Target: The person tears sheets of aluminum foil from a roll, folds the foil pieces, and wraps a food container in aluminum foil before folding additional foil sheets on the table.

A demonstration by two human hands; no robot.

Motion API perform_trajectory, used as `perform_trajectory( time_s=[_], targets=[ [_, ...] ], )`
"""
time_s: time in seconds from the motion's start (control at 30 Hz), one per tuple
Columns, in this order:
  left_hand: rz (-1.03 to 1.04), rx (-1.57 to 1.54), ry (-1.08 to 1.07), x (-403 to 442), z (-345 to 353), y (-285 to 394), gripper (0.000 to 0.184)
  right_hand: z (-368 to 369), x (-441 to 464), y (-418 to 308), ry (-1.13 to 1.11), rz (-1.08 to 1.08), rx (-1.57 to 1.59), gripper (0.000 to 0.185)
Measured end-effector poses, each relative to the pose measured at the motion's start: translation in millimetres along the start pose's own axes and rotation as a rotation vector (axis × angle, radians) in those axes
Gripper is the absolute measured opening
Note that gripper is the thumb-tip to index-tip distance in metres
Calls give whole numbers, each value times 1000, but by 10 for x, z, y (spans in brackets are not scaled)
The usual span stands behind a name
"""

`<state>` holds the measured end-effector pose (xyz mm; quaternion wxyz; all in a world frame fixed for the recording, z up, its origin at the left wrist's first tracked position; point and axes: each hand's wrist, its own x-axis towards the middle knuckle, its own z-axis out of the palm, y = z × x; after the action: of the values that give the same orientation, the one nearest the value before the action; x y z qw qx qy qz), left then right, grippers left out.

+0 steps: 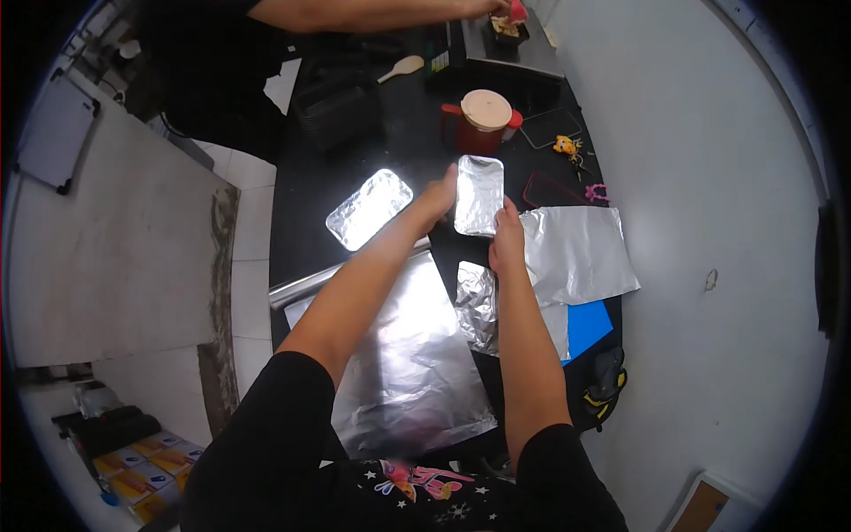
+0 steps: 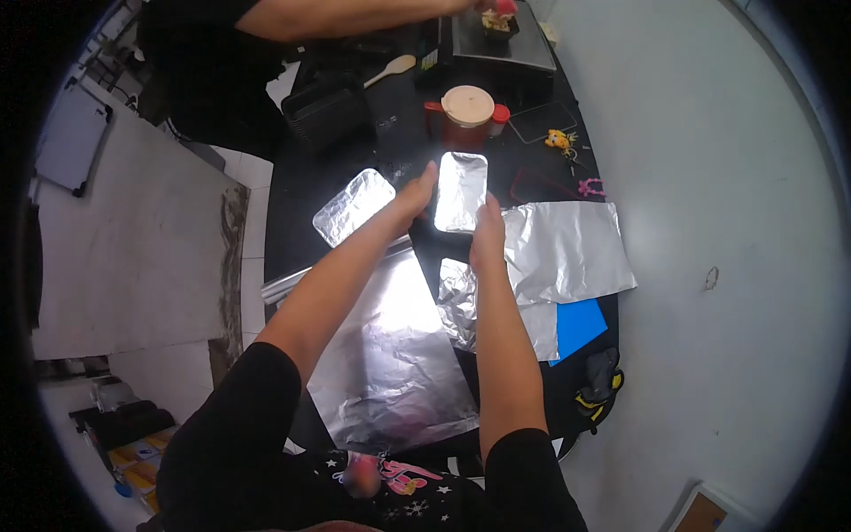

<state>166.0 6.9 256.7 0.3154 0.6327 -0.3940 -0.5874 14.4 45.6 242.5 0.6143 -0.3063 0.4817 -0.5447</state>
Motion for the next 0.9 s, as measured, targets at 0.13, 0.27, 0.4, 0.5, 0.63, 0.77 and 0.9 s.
perform_trajectory(
  time_s=[0.13, 0.27, 0.4, 0.5, 0.63, 0.77, 0.9],
  targets=[
    [-53, -106, -84, 66, -28, -67, 72, -170, 347, 216, 83, 74, -378, 42],
    [-96, -189, -23, -110, -81, 24, 62, -84, 194, -50, 144, 62, -465, 43],
    [-63, -270, -1, -200, -85, 40, 64, -149, 163, 67, 213, 1, -542, 46],
    [-56, -263, 21, -231, -92, 52, 62, -86, 61, -100, 222, 126, -586, 46],
    [173, -364, 123, -519, -253, 5, 57, 0, -491, -689, 158, -59, -400, 44],
    [350, -409, 122, -1182, -872, -337, 37, -892, -1003, -841, 214, -281, -629, 35],
    [306, -143, 320, -2022, -1347, -1212, 29, -1651, -1897, -869, 402, -111, -643, 26]
  ],
)
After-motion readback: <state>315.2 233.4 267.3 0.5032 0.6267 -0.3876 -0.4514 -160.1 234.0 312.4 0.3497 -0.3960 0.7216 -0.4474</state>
